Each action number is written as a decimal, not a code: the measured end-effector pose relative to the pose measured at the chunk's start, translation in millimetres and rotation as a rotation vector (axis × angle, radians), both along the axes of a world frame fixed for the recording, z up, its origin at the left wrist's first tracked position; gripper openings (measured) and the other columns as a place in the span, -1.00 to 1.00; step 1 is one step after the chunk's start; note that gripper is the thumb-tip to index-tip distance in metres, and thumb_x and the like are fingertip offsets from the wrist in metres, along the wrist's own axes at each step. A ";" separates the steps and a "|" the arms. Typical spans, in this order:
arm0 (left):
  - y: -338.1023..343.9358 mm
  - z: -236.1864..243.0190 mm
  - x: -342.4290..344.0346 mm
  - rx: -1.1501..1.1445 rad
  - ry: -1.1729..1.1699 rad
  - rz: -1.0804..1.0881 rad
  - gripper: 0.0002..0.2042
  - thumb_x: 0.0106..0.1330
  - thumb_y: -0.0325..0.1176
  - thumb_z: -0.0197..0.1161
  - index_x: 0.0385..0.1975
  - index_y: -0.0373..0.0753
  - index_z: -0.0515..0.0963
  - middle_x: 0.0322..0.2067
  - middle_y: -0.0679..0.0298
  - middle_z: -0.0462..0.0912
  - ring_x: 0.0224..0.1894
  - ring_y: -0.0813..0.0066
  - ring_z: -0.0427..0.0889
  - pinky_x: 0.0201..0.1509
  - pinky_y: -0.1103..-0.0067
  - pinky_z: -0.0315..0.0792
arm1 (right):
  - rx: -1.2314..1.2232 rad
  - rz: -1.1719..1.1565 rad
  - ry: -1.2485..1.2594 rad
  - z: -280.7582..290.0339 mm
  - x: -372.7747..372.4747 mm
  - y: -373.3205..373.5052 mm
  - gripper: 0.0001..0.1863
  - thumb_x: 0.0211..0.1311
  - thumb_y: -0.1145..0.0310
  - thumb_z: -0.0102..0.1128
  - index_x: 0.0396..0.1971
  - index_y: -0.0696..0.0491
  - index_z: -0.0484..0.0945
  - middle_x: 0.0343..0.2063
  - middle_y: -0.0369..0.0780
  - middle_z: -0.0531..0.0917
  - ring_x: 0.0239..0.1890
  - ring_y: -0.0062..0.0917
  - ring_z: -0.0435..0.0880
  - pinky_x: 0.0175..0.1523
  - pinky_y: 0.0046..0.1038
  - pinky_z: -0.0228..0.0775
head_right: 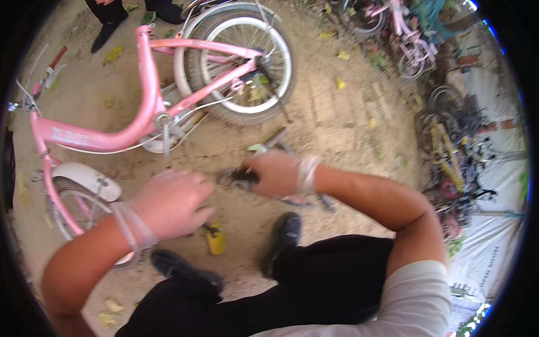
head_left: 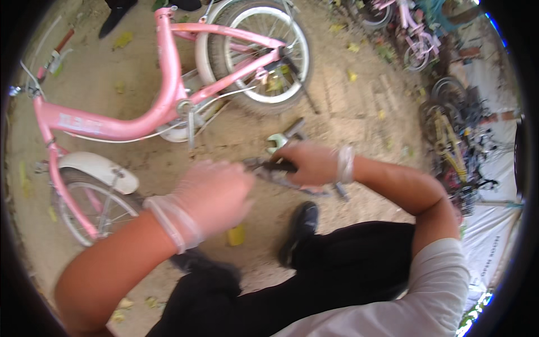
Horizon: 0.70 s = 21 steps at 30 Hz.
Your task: The person uses a hammer and a punch to repeatedly strike the bottom bracket area of a pink bicycle frame. They pause briefly to handle a smartphone before resuming the hammering. The bicycle remains on the ground throughout.
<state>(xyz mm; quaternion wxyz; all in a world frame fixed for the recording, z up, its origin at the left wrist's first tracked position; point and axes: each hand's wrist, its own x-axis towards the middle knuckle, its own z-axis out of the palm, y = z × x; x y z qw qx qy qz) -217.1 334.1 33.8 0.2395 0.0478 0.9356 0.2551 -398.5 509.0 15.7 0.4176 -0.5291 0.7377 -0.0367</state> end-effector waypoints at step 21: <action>-2.0 -99.6 -111.6 0.207 0.756 0.563 -0.64 0.24 -0.45 0.19 0.04 -0.30 0.42 -0.17 0.02 0.58 -0.08 -0.02 0.56 0.00 0.20 0.47 | -0.476 0.089 0.282 26.0 -67.9 -74.4 -0.75 -0.05 0.36 0.32 -0.32 0.10 0.61 -0.37 -0.06 0.68 -0.26 -0.12 0.68 -0.10 -0.22 0.53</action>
